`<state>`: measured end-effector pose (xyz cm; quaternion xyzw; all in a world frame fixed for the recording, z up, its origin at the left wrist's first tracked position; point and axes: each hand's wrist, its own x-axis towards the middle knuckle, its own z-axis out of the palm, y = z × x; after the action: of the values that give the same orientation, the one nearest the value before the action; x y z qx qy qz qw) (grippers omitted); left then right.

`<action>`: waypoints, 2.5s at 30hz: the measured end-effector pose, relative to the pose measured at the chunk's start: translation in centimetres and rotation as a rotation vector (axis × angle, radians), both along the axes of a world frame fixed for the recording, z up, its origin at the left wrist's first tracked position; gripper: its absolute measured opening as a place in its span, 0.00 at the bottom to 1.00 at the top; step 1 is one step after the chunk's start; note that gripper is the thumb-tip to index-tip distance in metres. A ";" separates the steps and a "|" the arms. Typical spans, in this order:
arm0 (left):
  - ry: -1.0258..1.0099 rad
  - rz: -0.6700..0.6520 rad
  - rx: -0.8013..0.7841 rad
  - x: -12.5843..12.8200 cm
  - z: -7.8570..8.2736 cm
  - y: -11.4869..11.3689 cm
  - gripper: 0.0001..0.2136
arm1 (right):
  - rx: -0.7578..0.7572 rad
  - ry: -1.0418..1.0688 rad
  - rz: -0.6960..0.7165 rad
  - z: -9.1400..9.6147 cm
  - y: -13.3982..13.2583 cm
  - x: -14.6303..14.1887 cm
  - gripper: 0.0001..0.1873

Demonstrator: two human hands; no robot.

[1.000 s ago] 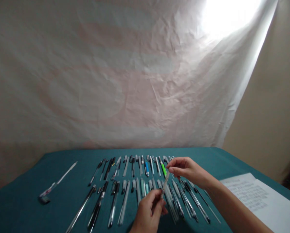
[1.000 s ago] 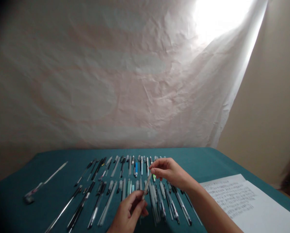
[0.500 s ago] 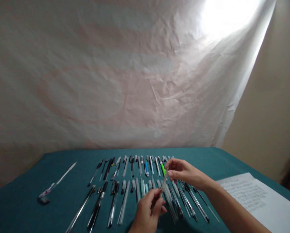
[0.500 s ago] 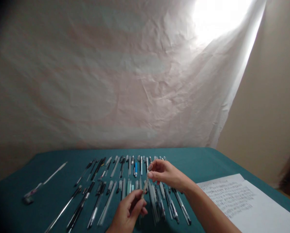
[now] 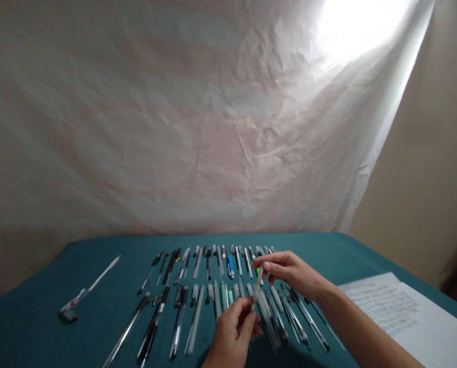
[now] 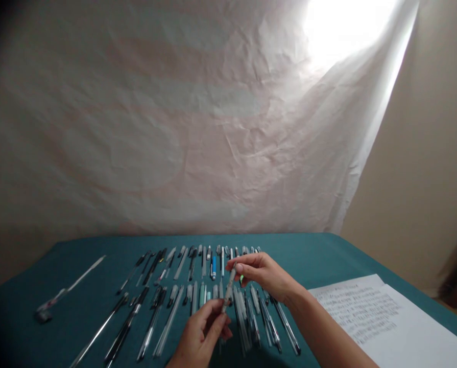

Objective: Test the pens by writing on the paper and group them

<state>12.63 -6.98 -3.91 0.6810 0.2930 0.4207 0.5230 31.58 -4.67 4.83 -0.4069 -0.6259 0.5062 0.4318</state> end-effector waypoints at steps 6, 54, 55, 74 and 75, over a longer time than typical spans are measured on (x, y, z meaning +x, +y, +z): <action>-0.003 -0.006 -0.022 0.1 -0.2 0.1 0.12 | -0.008 0.069 -0.068 -0.9 0.5 -0.4 0.15; 0.002 0.003 -0.051 0.2 -0.4 0.1 0.10 | -0.136 0.111 0.006 -0.7 0.1 -0.2 0.19; 0.003 0.001 -0.047 0.1 -0.4 0.1 0.10 | -0.130 0.120 -0.003 -0.9 0.2 -0.2 0.18; -0.002 -0.001 -0.055 0.3 -0.7 0.3 0.11 | -0.128 0.124 -0.022 -1.3 0.4 -0.6 0.17; -0.004 0.002 -0.057 0.3 -0.7 0.3 0.11 | -0.135 0.128 -0.007 -1.2 0.3 -0.6 0.17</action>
<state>12.89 -6.68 -4.58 0.6647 0.3043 0.4141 0.5423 30.96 -4.34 3.61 -0.4042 -0.5599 0.5708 0.4442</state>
